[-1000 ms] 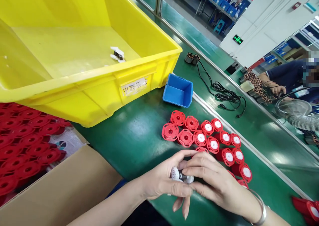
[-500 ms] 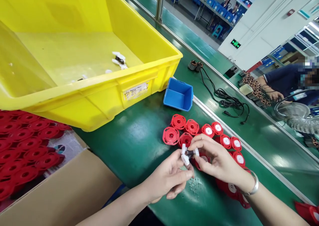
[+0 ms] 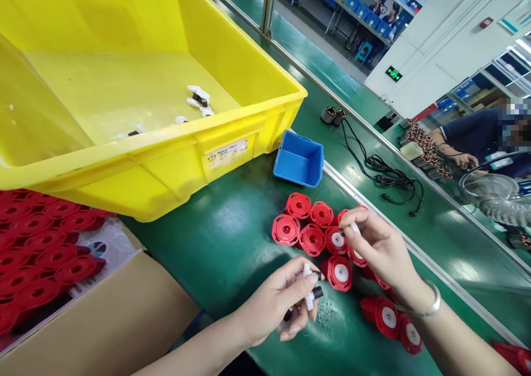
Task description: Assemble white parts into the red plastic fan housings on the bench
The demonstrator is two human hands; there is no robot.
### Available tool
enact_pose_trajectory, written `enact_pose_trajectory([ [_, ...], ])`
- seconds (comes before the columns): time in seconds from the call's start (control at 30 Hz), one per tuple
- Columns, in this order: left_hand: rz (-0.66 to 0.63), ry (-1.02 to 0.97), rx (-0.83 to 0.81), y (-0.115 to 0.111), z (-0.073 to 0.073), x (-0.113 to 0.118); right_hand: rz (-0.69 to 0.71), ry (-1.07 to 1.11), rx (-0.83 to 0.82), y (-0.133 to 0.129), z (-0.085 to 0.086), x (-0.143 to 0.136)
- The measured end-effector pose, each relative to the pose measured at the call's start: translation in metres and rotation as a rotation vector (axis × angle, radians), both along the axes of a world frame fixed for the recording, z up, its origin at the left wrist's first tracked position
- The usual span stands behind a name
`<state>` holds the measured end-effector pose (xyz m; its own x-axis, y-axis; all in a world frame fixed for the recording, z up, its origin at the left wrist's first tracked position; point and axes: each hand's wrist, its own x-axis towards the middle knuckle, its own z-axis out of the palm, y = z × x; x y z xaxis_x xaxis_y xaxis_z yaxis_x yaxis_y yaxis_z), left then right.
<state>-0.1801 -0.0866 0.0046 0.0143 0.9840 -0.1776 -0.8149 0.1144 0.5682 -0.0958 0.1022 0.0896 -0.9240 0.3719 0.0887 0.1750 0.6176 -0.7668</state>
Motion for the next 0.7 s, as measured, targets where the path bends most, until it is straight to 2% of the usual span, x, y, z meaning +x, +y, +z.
enact_pose_trajectory([
  [0.07,-0.056,0.004,-0.001,0.0,0.001,0.0,-0.036,-0.017,0.153,0.015,-0.008,-0.009],
  [0.17,-0.137,0.02,-0.035,-0.001,0.002,-0.001,0.038,-0.075,0.315,0.028,-0.02,-0.023],
  [0.27,-0.17,0.043,-0.077,-0.001,0.003,-0.001,0.099,-0.092,0.37,0.03,-0.026,-0.03],
  [0.47,-0.209,0.084,-0.139,0.001,0.007,-0.003,0.186,-0.121,0.415,0.031,-0.029,-0.031],
  [0.57,-0.212,0.09,-0.132,0.0,0.008,-0.004,0.234,-0.092,0.499,0.031,-0.022,-0.03],
  [0.63,-0.203,0.082,-0.108,-0.001,0.007,-0.004,0.196,-0.037,0.557,0.026,-0.011,-0.026],
  [0.7,-0.189,0.047,-0.064,-0.003,0.005,-0.005,0.187,-0.026,0.516,0.014,0.005,-0.021],
])
